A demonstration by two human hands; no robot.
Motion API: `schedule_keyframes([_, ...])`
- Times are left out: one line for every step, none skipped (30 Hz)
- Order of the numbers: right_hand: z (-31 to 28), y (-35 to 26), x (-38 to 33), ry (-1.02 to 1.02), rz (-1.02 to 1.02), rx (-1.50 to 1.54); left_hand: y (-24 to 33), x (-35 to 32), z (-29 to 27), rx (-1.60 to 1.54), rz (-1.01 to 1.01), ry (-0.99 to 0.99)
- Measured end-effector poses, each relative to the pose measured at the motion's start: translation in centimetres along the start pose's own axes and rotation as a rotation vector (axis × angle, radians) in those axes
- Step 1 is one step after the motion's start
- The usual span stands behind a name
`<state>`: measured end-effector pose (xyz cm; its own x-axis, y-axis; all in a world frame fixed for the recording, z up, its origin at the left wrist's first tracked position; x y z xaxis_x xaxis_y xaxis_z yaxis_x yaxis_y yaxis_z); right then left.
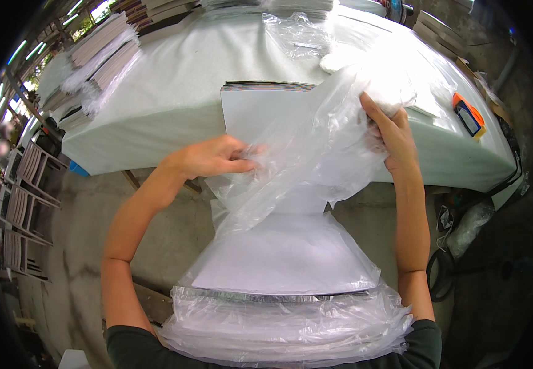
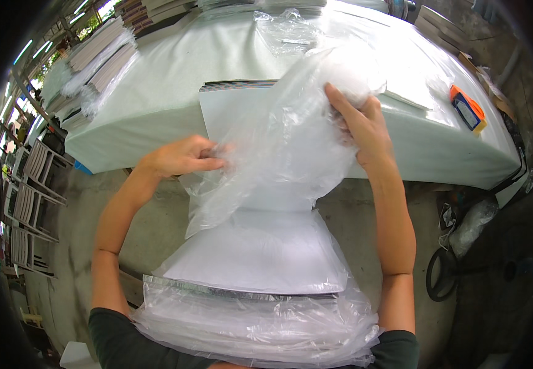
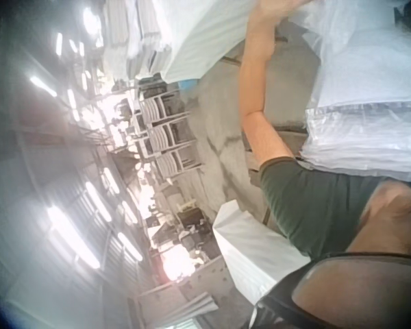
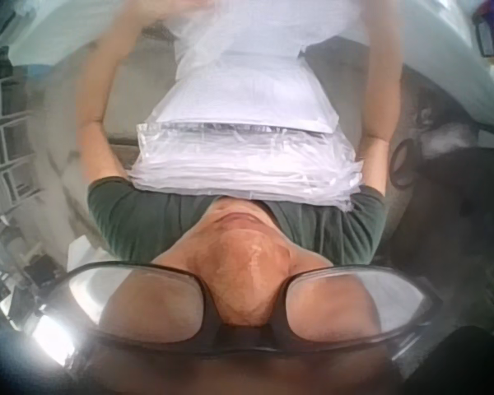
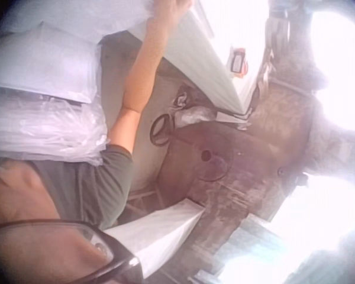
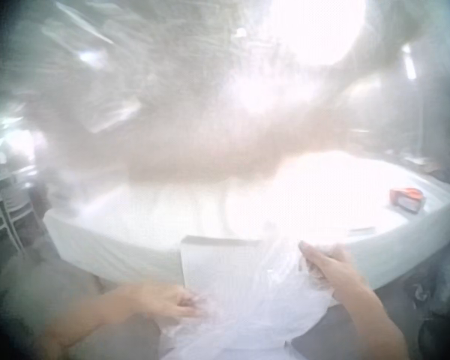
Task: The person places a black notebook into a clear plastic sleeve by hand, slides the plastic over the notebook, and sets it onto a stack.
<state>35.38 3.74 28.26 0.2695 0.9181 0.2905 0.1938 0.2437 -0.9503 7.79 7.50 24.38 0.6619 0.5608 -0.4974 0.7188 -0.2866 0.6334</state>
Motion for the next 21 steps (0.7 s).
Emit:
schedule_keyframes([-1.0, 1.0, 0.1, 0.004, 0.000, 0.001, -1.5, -0.4, 0.2, -0.015, -0.158, -0.108])
schedule_keyframes([-1.7, 2.6, 0.1, 0.021, 0.065, 0.005, -3.4, -1.4, -0.3, -0.249, -0.004, -0.054])
schedule_keyframes([-2.5, 4.1, 0.1, 0.042, 0.134, -0.004, -3.4, -2.0, -0.7, -0.486, 0.164, -0.003])
schedule_keyframes([-3.0, 5.4, 0.0, 0.035, 0.133, -0.010, -3.6, -2.0, -0.6, -0.493, 0.166, 0.001])
schedule_keyframes([-3.4, 7.1, -0.4, 0.046, 0.209, 0.104, -2.2, -2.7, -2.3, -0.757, 0.356, 0.278])
schedule_keyframes([-3.4, 8.3, -1.0, 0.056, 0.286, 0.224, -1.9, -4.0, -3.7, -1.009, 0.541, 0.567])
schedule_keyframes([-3.3, 8.8, -1.4, 0.049, 0.285, 0.223, -2.4, -3.8, -3.8, -1.011, 0.541, 0.574])
schedule_keyframes([-3.3, 9.2, -2.2, 0.093, 0.331, 0.298, -2.7, -3.4, -3.4, -1.206, 0.695, 0.374])
schedule_keyframes([-3.2, 9.9, -2.9, 0.137, 0.377, 0.377, -3.1, -2.9, -3.1, -1.384, 0.843, 0.160])
schedule_keyframes([-3.5, 11.4, -3.1, 0.099, 0.414, 0.432, -4.3, -1.9, -2.0, -1.312, 0.786, 0.136])
schedule_keyframes([-3.3, 11.9, -3.4, 0.098, 0.416, 0.438, -4.2, -1.5, -1.2, -1.308, 0.780, 0.139])
schedule_keyframes([-3.3, 12.2, -3.9, 0.124, 0.437, 0.483, -3.6, -1.1, -0.2, -1.247, 0.796, 0.157])
schedule_keyframes([-3.3, 12.6, -4.4, 0.150, 0.459, 0.528, -3.1, -0.8, 0.4, -1.186, 0.811, 0.174])
schedule_keyframes([-3.3, 12.9, -4.7, 0.125, 0.473, 0.568, -2.8, -0.6, 0.3, -1.194, 0.811, 0.173])
schedule_keyframes([-3.4, 13.1, -5.2, 0.125, 0.478, 0.561, -3.1, -0.2, -0.4, -1.116, 0.633, 0.332])
schedule_keyframes([-3.3, 13.2, -5.7, 0.154, 0.466, 0.604, -3.7, 0.1, -0.7, -1.030, 0.452, 0.481])
schedule_keyframes([-3.3, 12.9, -6.0, 0.182, 0.444, 0.653, -3.7, 0.1, -0.7, -1.028, 0.456, 0.482])
schedule_keyframes([-3.4, 13.2, -6.4, 0.181, 0.440, 0.654, -4.3, 0.1, -0.8, -0.981, 0.390, 0.598])
schedule_keyframes([-3.4, 13.7, -6.8, 0.186, 0.423, 0.657, -4.8, 0.0, -0.9, -0.932, 0.323, 0.713])
schedule_keyframes([-3.5, 14.0, -7.0, 0.198, 0.409, 0.661, -4.7, 0.3, -0.7, -0.930, 0.323, 0.708])
schedule_keyframes([-3.4, 14.0, -7.2, 0.202, 0.410, 0.662, -4.1, -0.1, -1.0, -0.777, 0.429, 0.877])
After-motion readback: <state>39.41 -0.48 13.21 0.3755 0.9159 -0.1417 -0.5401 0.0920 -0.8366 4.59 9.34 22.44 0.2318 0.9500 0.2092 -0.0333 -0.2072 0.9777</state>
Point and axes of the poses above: each hand's wrist, its own x-axis towards the middle knuckle, its own z-axis out of the palm, y = z × x, the point moved 5 cm from there along x, towards the middle knuckle, and after that the axes turned 5 degrees about -z, right-handed, at the moved point
